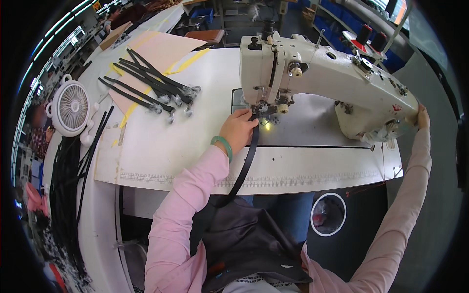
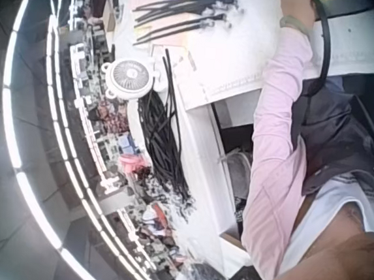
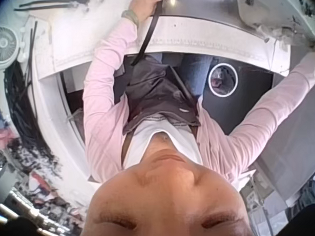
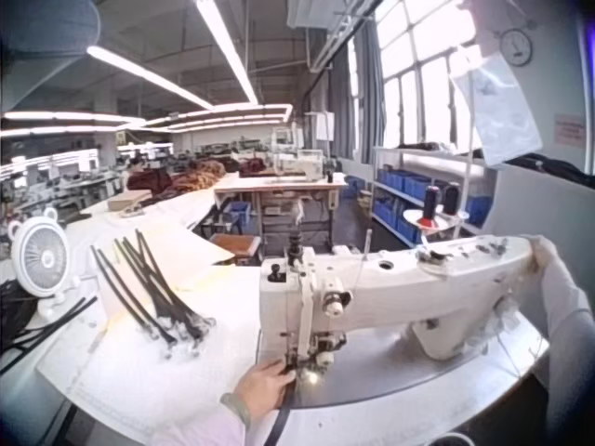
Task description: The person operates an industrial sewing machine to stitch long black straps. They repeatedly feed each strap through the machine, guide it with both hands, and remove the finished piece before starting the next one. The workspace contains a pile of straps and a small fan on the table.
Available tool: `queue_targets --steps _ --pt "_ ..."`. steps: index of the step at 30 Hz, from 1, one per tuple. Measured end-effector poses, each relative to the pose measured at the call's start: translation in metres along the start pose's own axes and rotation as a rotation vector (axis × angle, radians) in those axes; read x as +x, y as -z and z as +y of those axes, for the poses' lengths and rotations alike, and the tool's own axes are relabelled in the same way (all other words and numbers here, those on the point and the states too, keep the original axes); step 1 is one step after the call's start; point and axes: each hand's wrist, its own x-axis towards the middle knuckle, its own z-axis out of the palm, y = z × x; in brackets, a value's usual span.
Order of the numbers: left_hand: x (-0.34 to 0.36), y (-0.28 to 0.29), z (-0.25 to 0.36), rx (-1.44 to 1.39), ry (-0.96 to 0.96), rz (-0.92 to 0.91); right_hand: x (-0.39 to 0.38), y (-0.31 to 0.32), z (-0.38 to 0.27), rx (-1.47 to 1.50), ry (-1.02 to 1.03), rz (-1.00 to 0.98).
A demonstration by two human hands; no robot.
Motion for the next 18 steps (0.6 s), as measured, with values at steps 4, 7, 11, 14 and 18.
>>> queue_targets --steps 4,7,11,14,18 --pt "-0.007 0.008 -0.002 0.042 0.024 -0.025 -0.033 -0.032 -0.026 0.209 -0.137 -0.027" --pt "-0.004 0.003 0.005 0.059 -0.014 0.018 -0.078 -0.039 0.014 0.47 -0.11 0.103" --pt "-0.005 0.005 0.011 0.215 -0.095 -0.086 -0.117 -0.081 0.013 0.909 -0.127 0.214" --pt "-0.006 0.011 0.005 0.256 -0.131 -0.083 -0.128 -0.066 -0.022 0.852 -0.174 0.041" --pt "-0.001 0.01 0.008 0.269 -0.158 -0.11 -0.098 -0.035 -0.035 0.431 0.012 0.291"
